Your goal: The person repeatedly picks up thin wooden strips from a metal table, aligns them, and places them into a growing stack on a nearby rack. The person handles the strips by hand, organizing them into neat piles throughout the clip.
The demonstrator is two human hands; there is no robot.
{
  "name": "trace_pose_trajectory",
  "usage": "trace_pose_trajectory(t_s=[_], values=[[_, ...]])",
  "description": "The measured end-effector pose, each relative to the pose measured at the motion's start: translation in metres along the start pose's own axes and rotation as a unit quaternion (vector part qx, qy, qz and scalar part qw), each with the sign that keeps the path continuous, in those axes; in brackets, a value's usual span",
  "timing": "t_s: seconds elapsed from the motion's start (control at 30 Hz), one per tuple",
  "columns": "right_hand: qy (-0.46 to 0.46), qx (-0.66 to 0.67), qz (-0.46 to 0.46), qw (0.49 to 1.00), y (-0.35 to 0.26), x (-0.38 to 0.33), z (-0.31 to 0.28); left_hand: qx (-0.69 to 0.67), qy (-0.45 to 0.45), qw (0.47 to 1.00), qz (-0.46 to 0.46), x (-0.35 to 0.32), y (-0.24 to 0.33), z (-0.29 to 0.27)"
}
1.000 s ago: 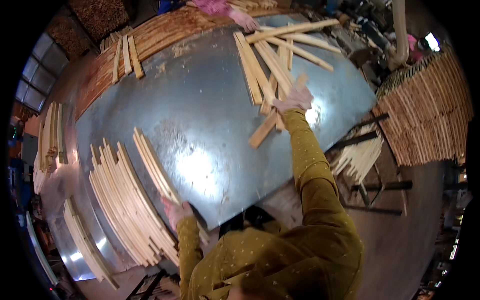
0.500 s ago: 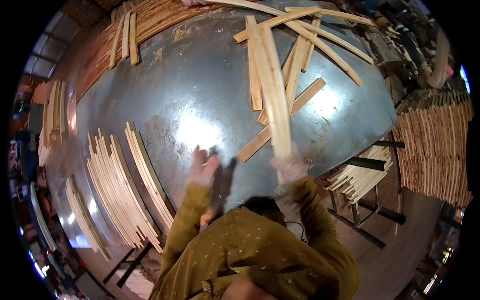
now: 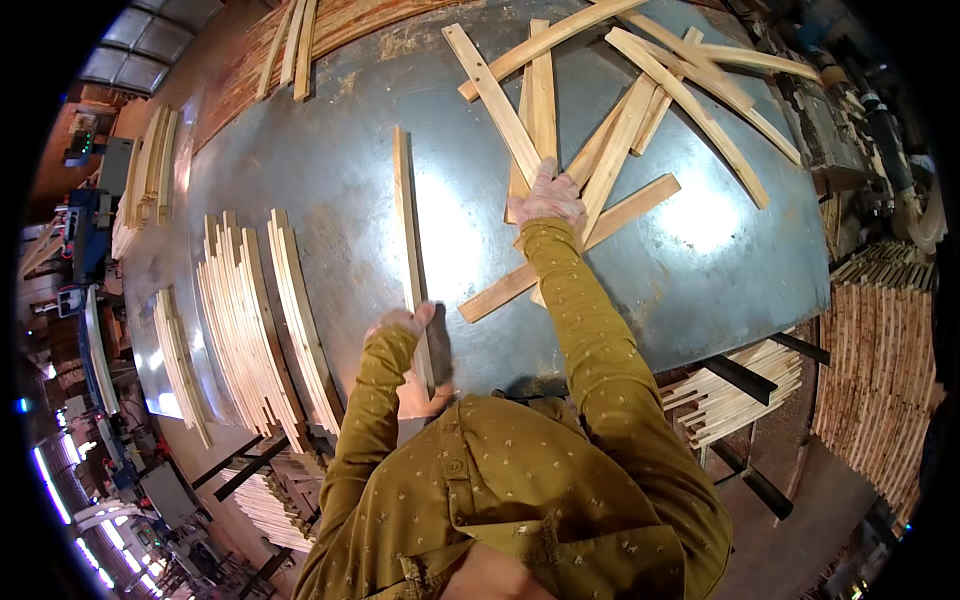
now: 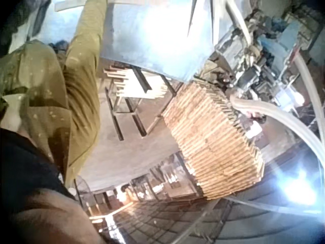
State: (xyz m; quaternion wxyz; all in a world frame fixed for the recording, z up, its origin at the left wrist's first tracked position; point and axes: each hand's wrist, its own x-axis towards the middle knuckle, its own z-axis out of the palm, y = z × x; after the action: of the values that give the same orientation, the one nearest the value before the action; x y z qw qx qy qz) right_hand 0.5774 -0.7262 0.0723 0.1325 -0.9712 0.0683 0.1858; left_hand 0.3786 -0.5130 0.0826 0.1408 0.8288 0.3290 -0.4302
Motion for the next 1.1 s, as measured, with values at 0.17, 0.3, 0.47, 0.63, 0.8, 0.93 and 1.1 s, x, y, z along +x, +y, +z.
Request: trace_pose_trajectory(t_s=[0.17,0.3,0.47,0.63,0.8,0.93,1.1], values=[[-0.091,0.104,0.024,0.990,0.016,-0.003,-0.024,-0.045,0.199,0.978,0.040,-0.025,0.009,-0.005],[-0.131,0.508,-0.079,0.848,0.077,-0.034,-0.010,-0.171,0.260,0.924,0.220,-0.038,0.131,-0.031],[-0.272,0.806,-0.009,0.526,0.141,-0.099,-0.008,-0.045,0.247,0.946,0.205,0.041,0.230,-0.022],[-0.233,0.814,-0.011,0.531,0.179,-0.175,-0.052,-0.107,0.122,0.976,0.149,0.073,0.231,-0.047],[-0.227,0.711,-0.058,0.663,0.237,-0.224,-0.049,-0.340,0.060,0.873,0.343,0.064,0.144,-0.056],[-0.320,0.672,0.020,0.667,0.246,-0.254,-0.067,-0.525,0.017,0.816,0.244,0.026,0.063,0.032],[-0.166,0.514,-0.141,0.830,0.176,-0.220,-0.064,-0.773,-0.122,0.597,0.175,-0.028,0.044,0.113]])
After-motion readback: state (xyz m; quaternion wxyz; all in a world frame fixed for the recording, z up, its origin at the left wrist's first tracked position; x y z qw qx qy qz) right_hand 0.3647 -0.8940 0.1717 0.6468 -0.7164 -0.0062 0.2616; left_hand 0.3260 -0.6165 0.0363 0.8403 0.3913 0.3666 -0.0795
